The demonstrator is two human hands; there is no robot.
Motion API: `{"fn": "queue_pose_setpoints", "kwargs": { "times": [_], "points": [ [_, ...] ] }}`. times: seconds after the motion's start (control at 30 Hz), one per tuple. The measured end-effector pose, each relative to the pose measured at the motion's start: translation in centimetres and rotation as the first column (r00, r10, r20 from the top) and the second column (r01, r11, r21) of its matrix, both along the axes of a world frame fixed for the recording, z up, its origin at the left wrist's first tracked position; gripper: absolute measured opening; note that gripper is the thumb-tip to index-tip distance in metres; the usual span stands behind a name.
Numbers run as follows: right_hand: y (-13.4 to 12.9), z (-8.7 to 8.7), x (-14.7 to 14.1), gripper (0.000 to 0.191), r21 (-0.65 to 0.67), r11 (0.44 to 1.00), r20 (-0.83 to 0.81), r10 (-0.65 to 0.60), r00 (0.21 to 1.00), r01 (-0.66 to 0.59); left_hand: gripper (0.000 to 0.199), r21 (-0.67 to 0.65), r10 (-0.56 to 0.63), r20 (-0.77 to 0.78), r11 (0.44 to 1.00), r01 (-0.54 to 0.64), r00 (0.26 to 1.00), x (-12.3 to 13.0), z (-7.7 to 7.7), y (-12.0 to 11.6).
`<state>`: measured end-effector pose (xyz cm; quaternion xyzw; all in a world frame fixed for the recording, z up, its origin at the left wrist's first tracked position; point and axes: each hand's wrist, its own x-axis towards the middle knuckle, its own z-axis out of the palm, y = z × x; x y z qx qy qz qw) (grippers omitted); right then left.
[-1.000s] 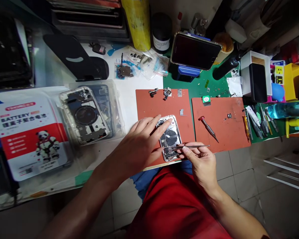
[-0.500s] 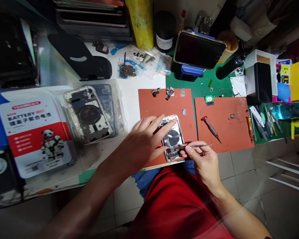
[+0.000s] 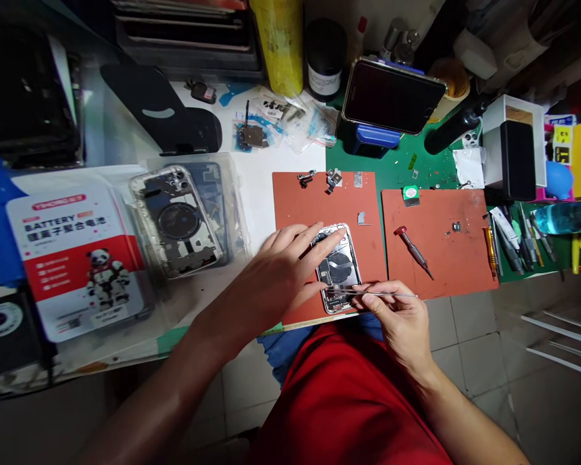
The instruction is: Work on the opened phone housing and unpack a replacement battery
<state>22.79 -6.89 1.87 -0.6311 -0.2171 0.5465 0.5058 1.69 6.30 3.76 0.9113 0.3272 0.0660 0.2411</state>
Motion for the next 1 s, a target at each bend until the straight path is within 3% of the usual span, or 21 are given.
{"fn": "queue_pose_setpoints", "kwargs": {
  "times": [0.23,0.33,0.43,0.5,0.57,0.63,0.7,0.77,0.83,0.93,1.0],
  "points": [
    [-0.6,0.7,0.5,0.017,0.013,0.999,0.094,-0.033,0.995,0.032,0.086,-0.029,0.011,-0.001,1.0,-0.011,1.0,0.0,0.2,-0.2],
    [-1.1,1.8,1.2,0.016,0.048,0.997,0.167,-0.067,0.984,0.06,0.08,-0.061,0.016,0.001,0.998,-0.016,1.0,-0.1,0.3,-0.2],
    [-1.2,3.2,2.1,0.015,0.111,0.992,0.114,-0.075,0.991,0.063,0.074,-0.074,0.033,-0.001,0.997,-0.033,0.999,-0.4,0.1,-0.3],
    [-1.0,3.9,2.8,0.018,0.117,0.993,0.088,-0.046,0.995,0.035,0.069,-0.052,0.064,0.028,0.997,-0.063,0.998,-0.6,-0.1,-0.7],
    [-0.6,4.2,3.6,0.02,0.058,0.996,0.22,0.049,0.974,-0.064,0.064,-0.003,0.147,0.098,0.989,-0.147,0.984,-0.8,-0.2,-1.4],
    [-0.1,4.1,4.2,0.024,-0.053,0.978,0.499,0.199,0.843,-0.2,0.055,0.016,0.278,0.183,0.958,-0.286,0.943,-0.9,-0.3,-2.6],
    [0.5,3.7,4.6,0.027,-0.144,0.946,0.759,0.294,0.581,-0.29,0.044,-0.054,0.426,0.252,0.903,-0.426,0.869,-0.8,-0.5,-4.2],
    [1.1,3.4,5.0,0.03,-0.178,0.927,0.902,0.288,0.321,-0.33,0.035,-0.192,0.558,0.297,0.83,-0.524,0.775,-0.6,-1.0,-5.9],
    [1.5,3.2,5.6,0.033,-0.191,0.927,0.962,0.241,0.124,-0.323,0.033,-0.341,0.661,0.307,0.749,-0.569,0.685,-0.5,-1.6,-7.4],
    [1.9,3.3,7.2,0.038,-0.24,0.946,0.966,0.211,-0.149,-0.216,0.03,-0.493,0.738,0.271,0.658,-0.57,0.618,-0.4,-2.4,-9.3],
    [2.2,3.2,8.5,0.04,-0.29,0.948,0.929,0.245,-0.277,-0.132,0.033,-0.55,0.768,0.247,0.613,-0.567,0.591,-0.3,-2.7,-10.1]
  ]
}}
